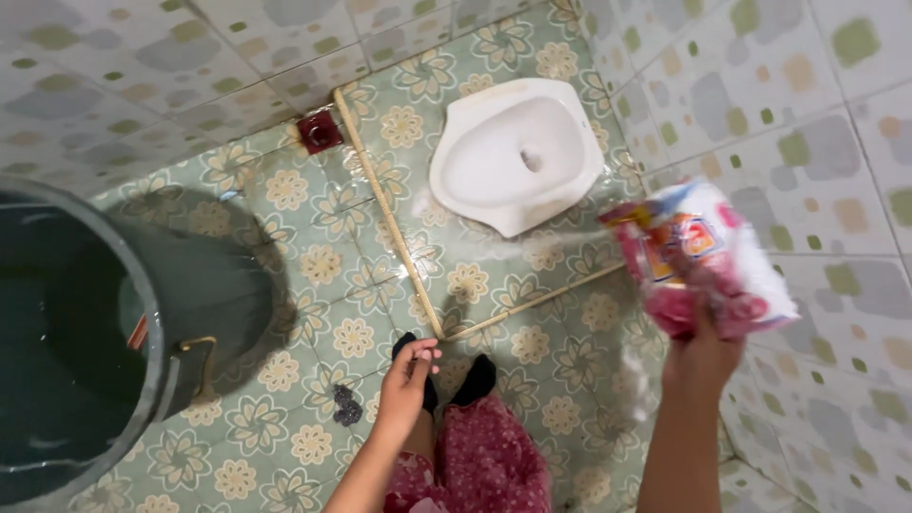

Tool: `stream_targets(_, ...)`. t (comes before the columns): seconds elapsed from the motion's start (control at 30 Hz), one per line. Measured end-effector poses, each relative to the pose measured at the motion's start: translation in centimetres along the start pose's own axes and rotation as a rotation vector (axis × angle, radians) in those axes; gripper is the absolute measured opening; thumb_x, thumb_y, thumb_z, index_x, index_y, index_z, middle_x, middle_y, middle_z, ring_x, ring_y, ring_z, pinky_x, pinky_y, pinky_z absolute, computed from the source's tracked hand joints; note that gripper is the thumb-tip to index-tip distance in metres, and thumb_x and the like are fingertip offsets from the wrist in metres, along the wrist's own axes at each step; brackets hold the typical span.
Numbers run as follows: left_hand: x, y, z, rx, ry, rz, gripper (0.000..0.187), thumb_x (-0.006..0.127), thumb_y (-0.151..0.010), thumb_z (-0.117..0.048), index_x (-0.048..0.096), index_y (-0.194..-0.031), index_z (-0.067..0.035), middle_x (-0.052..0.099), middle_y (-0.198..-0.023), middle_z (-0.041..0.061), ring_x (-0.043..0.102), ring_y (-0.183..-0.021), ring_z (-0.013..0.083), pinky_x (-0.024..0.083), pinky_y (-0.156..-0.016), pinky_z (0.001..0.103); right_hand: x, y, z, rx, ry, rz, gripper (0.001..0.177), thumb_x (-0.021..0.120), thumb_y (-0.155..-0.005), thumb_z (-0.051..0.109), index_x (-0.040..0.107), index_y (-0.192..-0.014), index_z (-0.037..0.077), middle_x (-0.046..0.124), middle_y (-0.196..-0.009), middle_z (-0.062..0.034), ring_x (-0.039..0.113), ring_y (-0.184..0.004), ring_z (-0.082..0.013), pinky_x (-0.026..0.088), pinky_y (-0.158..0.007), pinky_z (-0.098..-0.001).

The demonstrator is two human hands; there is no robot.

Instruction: Cleaning a squat toilet using detergent and water.

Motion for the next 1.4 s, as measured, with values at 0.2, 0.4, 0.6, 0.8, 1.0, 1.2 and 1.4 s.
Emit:
stream_targets(0.2, 2.3, -0.8, -1.0, 0.023, -0.01, 0.085, 0.028, 0.056, -0.104, -0.019, 0.066, -0.126, -0.003, 0.073, -0.107, 0.007, 0.064, -0.09, 0.0128, 0.052, -0.087, 0.027, -6.2, -5.2, 7.9, -0.521, 0.113, -0.119, 0.06, 0.063, -0.107, -0.018, 0.035, -0.158, -0.002, 0.049, -0.163, -0.0195, 0.056, -0.149, -0.0308, 0.05, -0.125, -0.0432)
stream_targets(0.4, 5.0, -0.8, -1.5, -0.002, -0.007, 0.152, 0.029, 0.056, -0.104, -0.019, 0.066, -0.126, -0.003, 0.073, -0.107, 0.007, 0.064, -0.09, 0.0131, 0.052, -0.086, 0.027, -9.5, -7.2, 11.6, -0.606, 0.034, -0.123, 0.06, 0.061, -0.11, -0.02, 0.031, -0.159, -0.003, 0.046, -0.166, -0.0224, 0.053, -0.149, -0.0346, 0.045, -0.126, -0.0485)
stream_targets(0.6, 5.2, -0.3, -0.9, -0.022, -0.057, 0.181, 0.028, 0.057, -0.103, -0.018, 0.066, -0.126, -0.005, 0.074, -0.108, 0.006, 0.065, -0.09, 0.0123, 0.053, -0.086, 0.027, -12.0, -8.9, 12.2, -0.705, 0.117, -0.08, 0.061, 0.064, -0.11, -0.023, 0.033, -0.159, 0.0, 0.047, -0.166, -0.0221, 0.054, -0.15, -0.0347, 0.042, -0.128, -0.0494)
stream_targets(0.8, 3.7, -0.4, -1.3, -0.017, -0.083, 0.156, 0.027, 0.055, -0.104, -0.018, 0.067, -0.125, -0.004, 0.074, -0.107, 0.007, 0.064, -0.089, 0.0129, 0.052, -0.087, 0.027, -10.5, -10.3, 12.5, -0.642, 0.017, -0.065, 0.057, 0.064, -0.112, -0.021, 0.036, -0.157, -0.002, 0.048, -0.165, -0.0209, 0.053, -0.148, -0.0345, 0.041, -0.127, -0.0482)
stream_targets(1.0, 4.0, -0.5, -1.5, 0.007, -0.022, 0.125, 0.027, 0.055, -0.104, -0.018, 0.066, -0.124, -0.003, 0.074, -0.107, 0.007, 0.065, -0.091, 0.0134, 0.052, -0.088, 0.027, -6.5, -5.1, 9.2, -0.379, -0.123, -0.136, 0.057, 0.061, -0.104, -0.017, 0.037, -0.154, -0.002, 0.05, -0.158, -0.019, 0.059, -0.145, -0.0338, 0.055, -0.125, -0.0507)
stream_targets(1.2, 2.9, -0.6, -2.4, 0.047, 0.019, 0.109, 0.027, 0.053, -0.105, -0.017, 0.065, -0.124, -0.001, 0.072, -0.108, 0.007, 0.065, -0.094, 0.0126, 0.054, -0.087, 0.028, -7.3, -3.6, 5.1, -0.293, -0.095, -0.254, 0.05, 0.067, -0.103, -0.008, 0.046, -0.147, -0.001, 0.057, -0.149, -0.0167, 0.065, -0.132, -0.0298, 0.06, -0.113, -0.0466)
stream_targets(1.4, 0.9, -0.6, -0.9, 0.045, 0.051, 0.076, 0.027, 0.055, -0.105, -0.015, 0.066, -0.125, -0.001, 0.071, -0.107, 0.008, 0.063, -0.088, 0.0147, 0.052, -0.086, 0.028, -3.0, -2.4, 4.1, -0.32, -0.027, -0.207, 0.053, 0.071, -0.1, -0.01, 0.046, -0.145, 0.001, 0.057, -0.147, -0.0127, 0.063, -0.131, -0.0259, 0.058, -0.114, -0.0433)
Point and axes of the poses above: each hand's wrist, its own y-axis away from the middle knuckle, its own x-axis out of the palm, z = x × y, the point moved 9 cm from there along -y, towards the middle knuckle
